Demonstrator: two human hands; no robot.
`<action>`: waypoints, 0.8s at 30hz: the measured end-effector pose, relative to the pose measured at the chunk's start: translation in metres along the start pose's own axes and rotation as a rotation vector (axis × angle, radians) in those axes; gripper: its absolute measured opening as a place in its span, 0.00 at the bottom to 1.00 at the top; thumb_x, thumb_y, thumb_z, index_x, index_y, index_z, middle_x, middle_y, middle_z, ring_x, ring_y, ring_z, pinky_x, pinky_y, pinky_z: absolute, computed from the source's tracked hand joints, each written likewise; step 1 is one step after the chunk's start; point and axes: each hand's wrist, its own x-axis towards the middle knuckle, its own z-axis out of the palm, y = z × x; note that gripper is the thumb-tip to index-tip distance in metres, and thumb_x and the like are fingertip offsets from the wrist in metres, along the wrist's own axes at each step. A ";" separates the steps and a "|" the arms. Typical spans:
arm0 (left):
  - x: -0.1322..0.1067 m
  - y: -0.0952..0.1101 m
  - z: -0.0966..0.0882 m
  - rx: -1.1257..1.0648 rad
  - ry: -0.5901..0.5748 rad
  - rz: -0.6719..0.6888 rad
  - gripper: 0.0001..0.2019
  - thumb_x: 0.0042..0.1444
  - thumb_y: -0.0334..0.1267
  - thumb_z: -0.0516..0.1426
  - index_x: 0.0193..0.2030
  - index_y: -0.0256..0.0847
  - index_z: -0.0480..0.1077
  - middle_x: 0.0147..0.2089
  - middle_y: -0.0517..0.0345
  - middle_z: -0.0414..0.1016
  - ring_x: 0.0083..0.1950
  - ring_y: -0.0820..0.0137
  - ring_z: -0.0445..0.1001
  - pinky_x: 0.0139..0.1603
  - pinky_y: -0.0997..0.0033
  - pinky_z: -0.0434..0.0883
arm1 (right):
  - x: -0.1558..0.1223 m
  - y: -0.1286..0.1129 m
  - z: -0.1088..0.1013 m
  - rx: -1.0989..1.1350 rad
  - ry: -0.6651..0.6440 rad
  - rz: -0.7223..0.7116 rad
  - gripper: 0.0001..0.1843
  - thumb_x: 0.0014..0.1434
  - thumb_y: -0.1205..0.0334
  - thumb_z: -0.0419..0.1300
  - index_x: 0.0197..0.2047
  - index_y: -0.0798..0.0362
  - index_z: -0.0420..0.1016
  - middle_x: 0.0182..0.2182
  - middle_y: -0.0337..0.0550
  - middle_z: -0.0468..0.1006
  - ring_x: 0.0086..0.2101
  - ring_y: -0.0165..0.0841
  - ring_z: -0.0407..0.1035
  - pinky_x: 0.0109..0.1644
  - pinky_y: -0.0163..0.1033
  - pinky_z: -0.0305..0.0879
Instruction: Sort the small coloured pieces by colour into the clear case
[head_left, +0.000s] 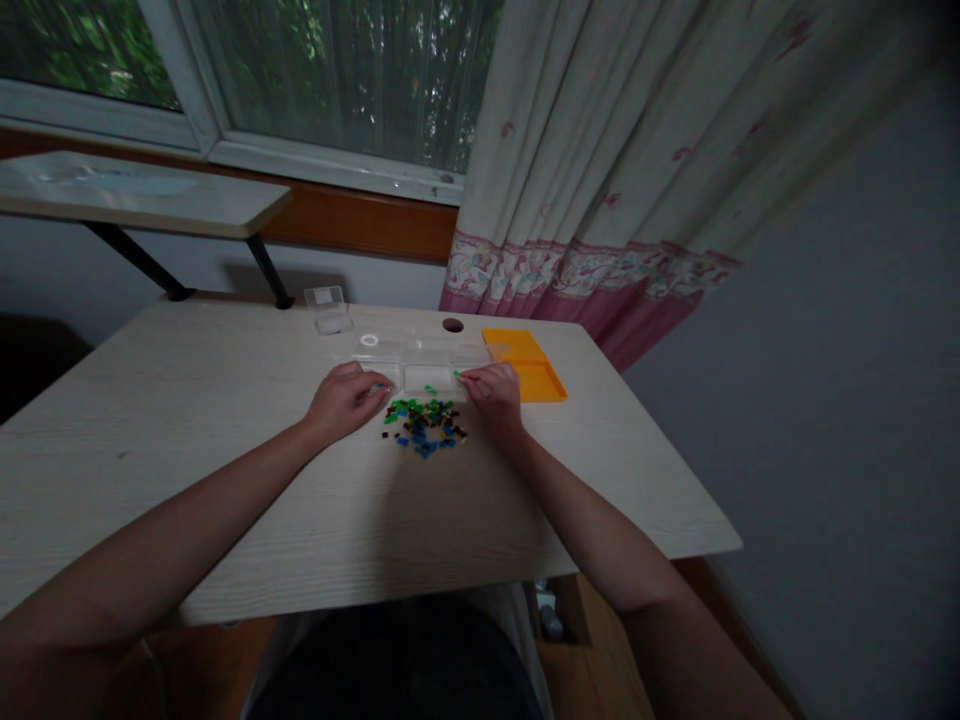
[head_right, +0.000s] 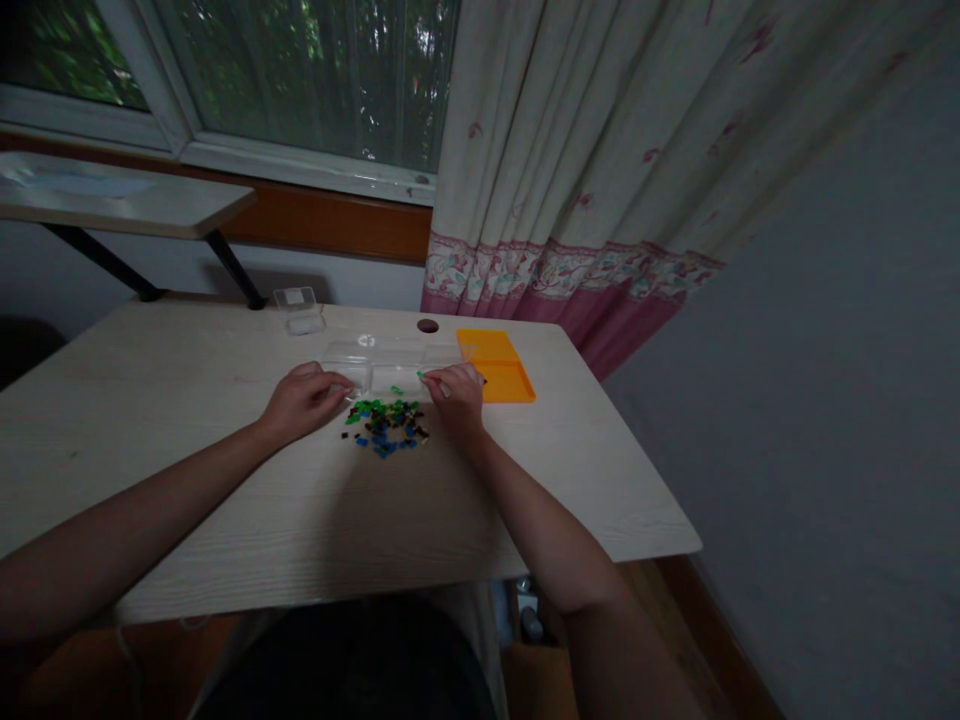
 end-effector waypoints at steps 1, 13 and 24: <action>0.000 0.000 0.000 0.002 -0.004 0.000 0.14 0.63 0.46 0.54 0.42 0.43 0.78 0.24 0.58 0.68 0.33 0.68 0.68 0.37 0.70 0.65 | 0.000 0.000 0.002 -0.009 -0.002 -0.007 0.08 0.62 0.57 0.62 0.37 0.49 0.81 0.34 0.45 0.80 0.41 0.39 0.67 0.48 0.44 0.55; 0.000 -0.002 0.001 0.048 -0.024 0.076 0.13 0.63 0.44 0.53 0.42 0.41 0.78 0.26 0.57 0.72 0.33 0.68 0.68 0.39 0.68 0.65 | -0.001 0.003 0.011 -0.128 -0.017 -0.065 0.09 0.63 0.55 0.62 0.38 0.48 0.83 0.34 0.43 0.78 0.41 0.37 0.65 0.48 0.43 0.56; 0.000 0.001 -0.001 0.056 -0.055 0.102 0.14 0.64 0.45 0.53 0.42 0.41 0.77 0.30 0.55 0.76 0.34 0.67 0.70 0.42 0.66 0.65 | -0.002 -0.001 0.010 -0.051 0.007 -0.095 0.12 0.65 0.55 0.58 0.37 0.48 0.82 0.33 0.43 0.79 0.38 0.36 0.66 0.45 0.44 0.56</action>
